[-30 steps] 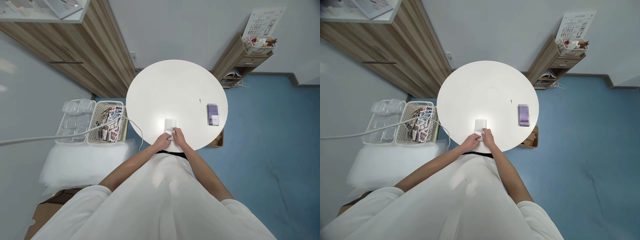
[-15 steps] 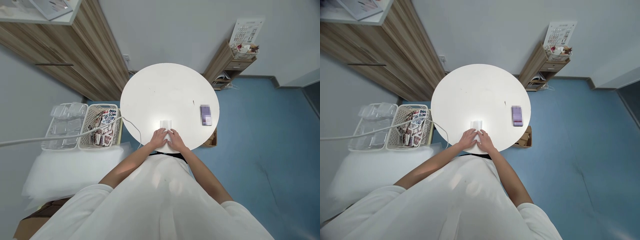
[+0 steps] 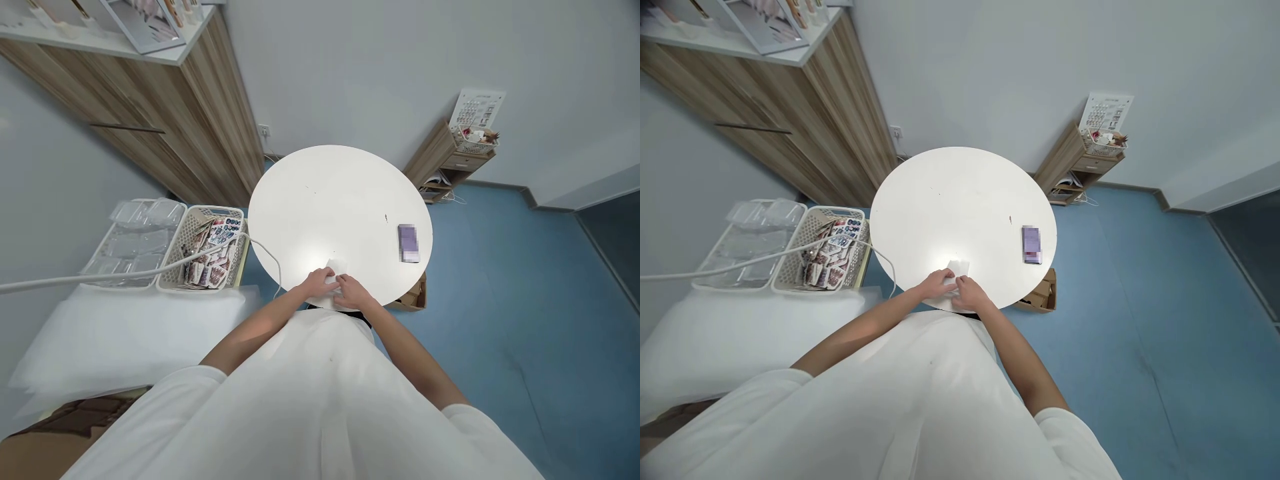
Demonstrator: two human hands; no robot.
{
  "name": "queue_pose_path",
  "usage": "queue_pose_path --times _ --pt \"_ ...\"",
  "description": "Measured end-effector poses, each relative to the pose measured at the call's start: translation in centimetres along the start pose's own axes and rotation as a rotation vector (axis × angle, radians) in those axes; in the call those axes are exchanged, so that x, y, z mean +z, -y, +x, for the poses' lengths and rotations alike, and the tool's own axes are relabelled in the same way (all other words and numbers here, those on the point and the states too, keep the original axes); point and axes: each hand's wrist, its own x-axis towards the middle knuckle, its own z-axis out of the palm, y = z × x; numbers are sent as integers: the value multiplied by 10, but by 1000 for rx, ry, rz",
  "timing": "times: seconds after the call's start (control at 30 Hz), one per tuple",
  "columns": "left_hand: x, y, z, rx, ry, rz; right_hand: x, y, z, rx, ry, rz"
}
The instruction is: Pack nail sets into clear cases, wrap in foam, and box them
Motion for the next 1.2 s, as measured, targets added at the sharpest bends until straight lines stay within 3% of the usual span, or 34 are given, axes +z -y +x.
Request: queue_pose_path --times 0.17,0.33,0.5,0.67,0.77,0.87,0.97,1.07,1.2 --pt "10 0 -6 -47 -57 -57 -14 -8 -2 23 0 227" --pt "18 7 -11 -80 -201 -174 -32 -18 18 228 75 416" --pt "28 7 -5 -154 -297 -175 -35 -29 34 302 122 519" --pt "37 2 3 -343 -366 -78 -18 -33 37 341 -75 511" --pt "35 0 5 -382 -370 -101 -5 -30 28 352 -247 476" --pt "30 -1 5 -392 -410 -126 4 -22 10 307 -325 463" --pt "27 -2 5 -353 -440 -106 10 -16 -5 210 -294 417" --pt "26 -3 3 -304 -438 -54 12 -15 -9 217 -214 427" --pt "29 -2 -3 -329 -335 -64 11 -23 -3 232 -92 493"
